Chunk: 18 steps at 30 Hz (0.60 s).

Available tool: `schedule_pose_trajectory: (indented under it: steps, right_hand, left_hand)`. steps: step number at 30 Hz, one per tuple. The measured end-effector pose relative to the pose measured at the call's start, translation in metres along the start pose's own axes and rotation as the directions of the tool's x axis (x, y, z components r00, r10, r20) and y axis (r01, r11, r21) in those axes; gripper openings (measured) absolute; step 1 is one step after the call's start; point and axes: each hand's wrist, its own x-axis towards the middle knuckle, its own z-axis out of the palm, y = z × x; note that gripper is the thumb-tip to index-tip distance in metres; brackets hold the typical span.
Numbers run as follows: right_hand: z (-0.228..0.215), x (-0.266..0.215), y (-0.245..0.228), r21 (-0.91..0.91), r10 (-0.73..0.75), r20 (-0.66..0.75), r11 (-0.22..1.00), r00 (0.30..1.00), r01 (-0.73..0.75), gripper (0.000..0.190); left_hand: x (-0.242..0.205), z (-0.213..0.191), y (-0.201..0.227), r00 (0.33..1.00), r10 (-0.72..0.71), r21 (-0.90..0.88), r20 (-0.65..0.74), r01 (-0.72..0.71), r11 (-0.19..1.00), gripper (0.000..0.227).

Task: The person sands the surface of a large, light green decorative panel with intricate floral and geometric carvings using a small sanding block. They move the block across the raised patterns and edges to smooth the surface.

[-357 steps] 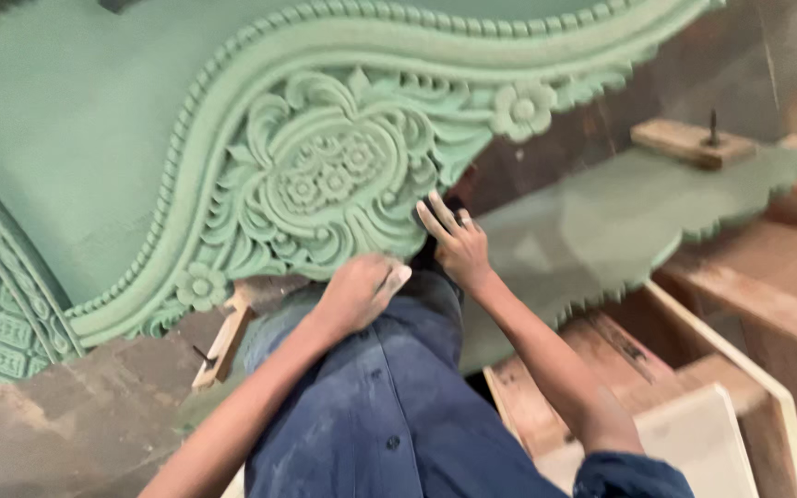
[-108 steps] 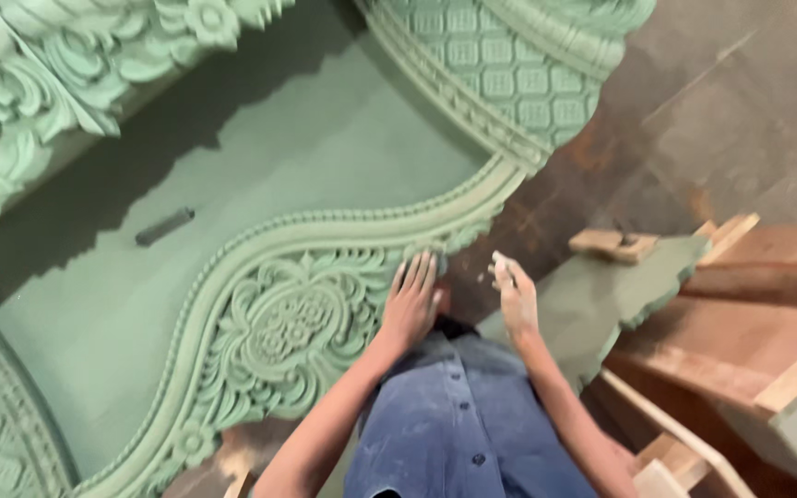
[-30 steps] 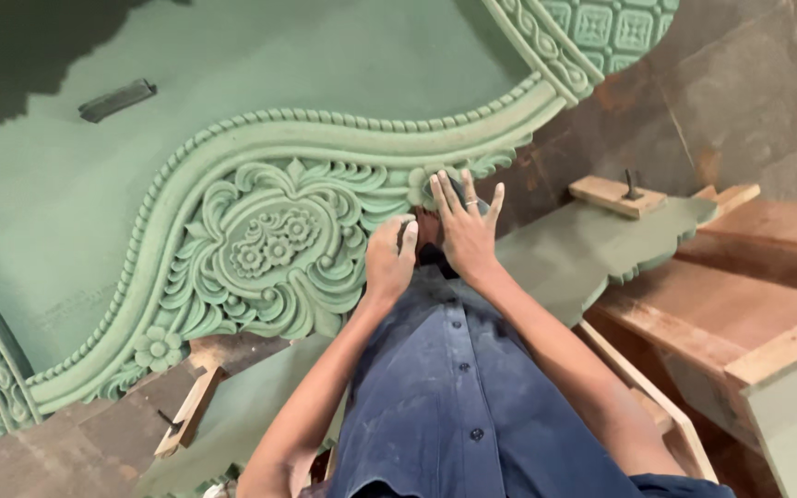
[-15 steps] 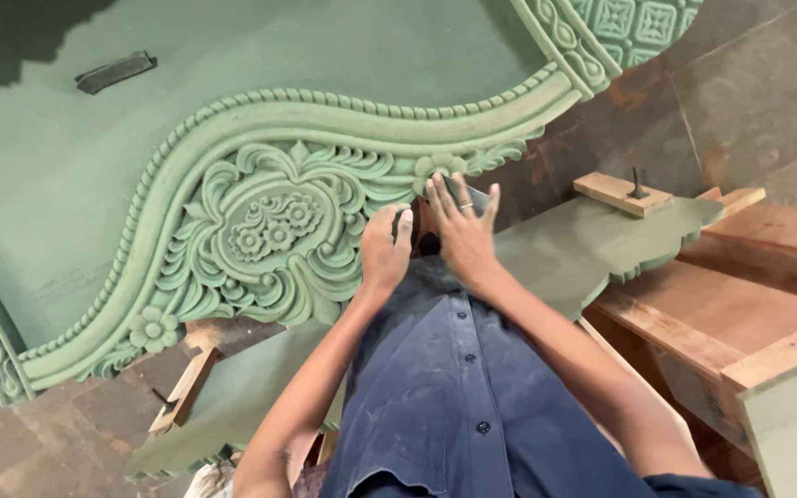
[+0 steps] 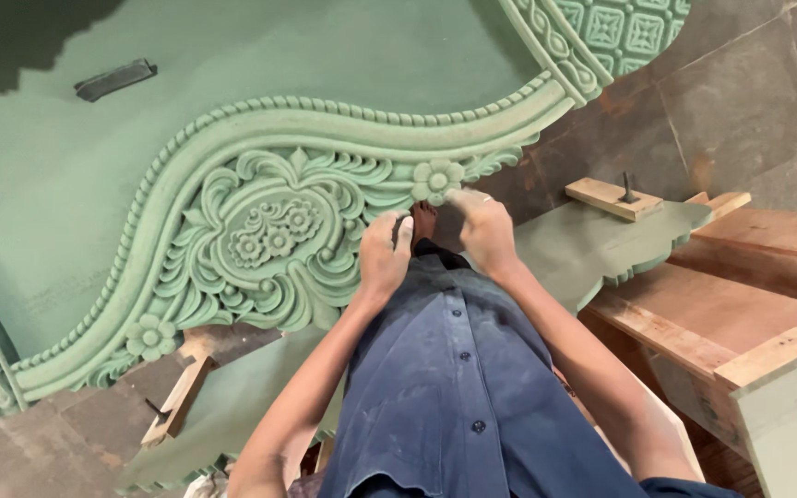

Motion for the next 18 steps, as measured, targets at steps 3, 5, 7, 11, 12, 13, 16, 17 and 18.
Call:
schedule_pose_trajectory:
  steps: [3, 5, 7, 11, 12, 13, 16, 17, 18]
  right_hand:
    - [-0.002, 0.015, 0.001, 0.367, 0.369, -0.096, 0.876, 0.924, -0.312, 0.032]
    - [0.003, 0.028, -0.001, 0.442, 0.534, -0.020, 0.763, 0.845, -0.471, 0.028]
    - [0.008, 0.039, -0.003, 0.344, 0.478, -0.106, 0.841, 0.872, -0.418, 0.023]
    - [0.018, 0.039, -0.007, 0.046, 0.360, -0.217, 0.932, 0.907, -0.359, 0.041]
    - [0.021, 0.039, -0.007, 0.028, 0.378, -0.202, 0.924, 0.904, -0.380, 0.042]
    - [0.021, 0.039, -0.008, 0.010, 0.396, -0.186, 0.916, 0.899, -0.401, 0.044]
    - [0.024, 0.042, -0.009, -0.044, 0.490, -0.106, 0.867, 0.865, -0.496, 0.044]
    - [0.025, 0.039, -0.010, -0.066, 0.532, -0.070, 0.842, 0.844, -0.536, 0.043]
    - [0.026, 0.043, -0.011, -0.087, 0.531, -0.070, 0.840, 0.844, -0.536, 0.041]
  left_hand:
    - [0.001, -0.002, 0.001, 0.999, 0.013, -0.001, -0.052, -0.013, 1.000, 0.021]
    - [0.004, -0.003, -0.001, 0.999, 0.007, -0.014, -0.048, -0.008, 1.000, 0.021]
    - [0.009, -0.002, -0.003, 0.999, 0.020, -0.022, -0.043, -0.021, 1.000, 0.021]
    - [0.013, -0.005, -0.010, 0.997, 0.066, 0.002, -0.045, -0.066, 0.998, 0.019]
    - [0.015, -0.006, -0.011, 0.995, 0.080, 0.012, -0.053, -0.079, 0.997, 0.019]
    - [0.015, -0.008, -0.012, 0.995, 0.077, 0.006, -0.058, -0.077, 0.997, 0.019]
    - [0.017, -0.011, -0.014, 0.996, 0.060, -0.011, -0.071, -0.061, 0.998, 0.018]
    - [0.013, -0.013, -0.014, 0.997, 0.045, -0.014, -0.069, -0.047, 0.999, 0.018]
    - [0.015, -0.014, -0.015, 0.996, 0.040, -0.017, -0.074, -0.041, 0.999, 0.017]
